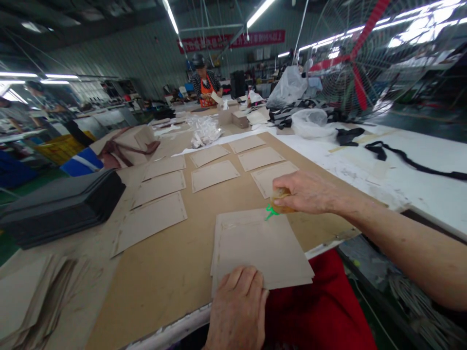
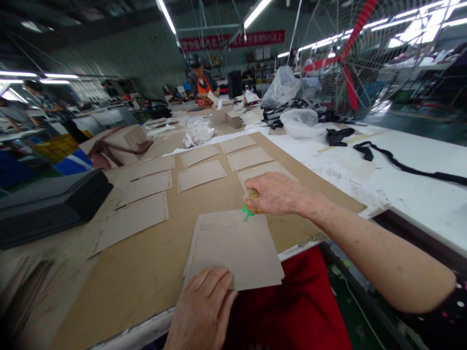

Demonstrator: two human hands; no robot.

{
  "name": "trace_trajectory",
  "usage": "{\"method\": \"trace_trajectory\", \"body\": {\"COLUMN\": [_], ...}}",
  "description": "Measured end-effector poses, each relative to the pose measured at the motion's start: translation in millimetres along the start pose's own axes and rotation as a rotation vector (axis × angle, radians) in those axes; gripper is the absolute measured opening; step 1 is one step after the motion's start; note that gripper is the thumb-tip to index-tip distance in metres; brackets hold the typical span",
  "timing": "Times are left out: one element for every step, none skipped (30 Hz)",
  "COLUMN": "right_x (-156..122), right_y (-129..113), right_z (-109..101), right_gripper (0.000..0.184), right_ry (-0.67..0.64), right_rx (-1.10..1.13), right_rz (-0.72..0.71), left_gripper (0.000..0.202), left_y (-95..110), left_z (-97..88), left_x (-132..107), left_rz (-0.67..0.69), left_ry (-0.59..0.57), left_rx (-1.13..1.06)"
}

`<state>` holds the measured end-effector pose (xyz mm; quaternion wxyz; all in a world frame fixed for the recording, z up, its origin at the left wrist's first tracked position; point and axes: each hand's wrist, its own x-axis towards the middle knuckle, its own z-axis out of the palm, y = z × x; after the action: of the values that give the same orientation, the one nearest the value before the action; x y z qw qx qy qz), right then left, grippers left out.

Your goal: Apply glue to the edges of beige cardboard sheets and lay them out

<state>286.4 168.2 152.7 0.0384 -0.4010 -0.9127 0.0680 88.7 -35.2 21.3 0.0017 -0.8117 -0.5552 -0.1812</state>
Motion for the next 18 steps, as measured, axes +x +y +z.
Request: {"method": "trace_trajectory", "body": {"right_x": [2,3,5,5,4,1,-2,-6,-11,-16,-20,-24,-27,-29,-32,-33,-35,-36], "right_y": [-5,-8,-10,-10,-8,-3,3,10,17,23,28,31,34,35,35,35,35,35], "right_z": [2,3,3,2,1,-1,-2,-4,-5,-5,-5,-4,-3,-2,0,0,0,0], "right_gripper": [0.022,0.022,0.021,0.021,0.021,0.022,0.022,0.023,0.023,0.023,0.023,0.024,0.024,0.024,0.025,0.025,0.026,0.026], "right_ry": [0.002,0.0,-0.006,-0.013,-0.02,-0.027,-0.033,-0.037,-0.039,-0.039,-0.035,-0.027,-0.017,-0.007,-0.001,-0.002,-0.009,-0.019], "right_rx": [0.009,0.016,0.02,0.019,0.014,0.008,0.001,-0.007,-0.013,-0.018,-0.021,-0.024,-0.024,-0.022,-0.018,-0.01,0.0,0.01], "right_rz": [-0.019,-0.037,-0.049,-0.053,-0.047,-0.031,-0.008,0.018,0.045,0.069,0.088,0.1,0.103,0.099,0.09,0.078,0.066,0.053], "left_gripper": [0.022,0.023,0.023,0.023,0.023,0.023,0.022,0.021,0.02,0.02,0.02,0.02,0.02,0.02,0.02,0.02,0.019,0.019], "left_y": [0,0,0,-1,-1,-1,-2,-2,-2,-2,-2,-3,-3,-3,-2,-2,-2,-2], "left_z": [-0.2,-0.5,-0.8,-1.2,-1.5,-1.8,-2.0,-2.1,-2.1,-2.1,-2.2,-2.3,-2.5,-2.8,-3.3,-3.8,-4.4,-5.0], "left_x": [0,0,1,1,1,1,1,1,2,2,2,3,3,3,4,4,4,4], "left_rz": [0.004,0.01,0.016,0.024,0.03,0.032,0.032,0.03,0.029,0.026,0.026,0.027,0.03,0.032,0.035,0.035,0.035,0.033], "left_ry": [0.001,0.002,0.003,0.002,0.001,0.0,-0.002,-0.005,-0.007,-0.008,-0.007,-0.003,0.001,0.004,0.004,0.004,0.001,-0.001], "left_rx": [0.006,0.013,0.021,0.027,0.03,0.029,0.024,0.016,0.007,0.001,-0.001,-0.001,-0.001,0.0,0.001,-0.001,-0.005,-0.009]}}
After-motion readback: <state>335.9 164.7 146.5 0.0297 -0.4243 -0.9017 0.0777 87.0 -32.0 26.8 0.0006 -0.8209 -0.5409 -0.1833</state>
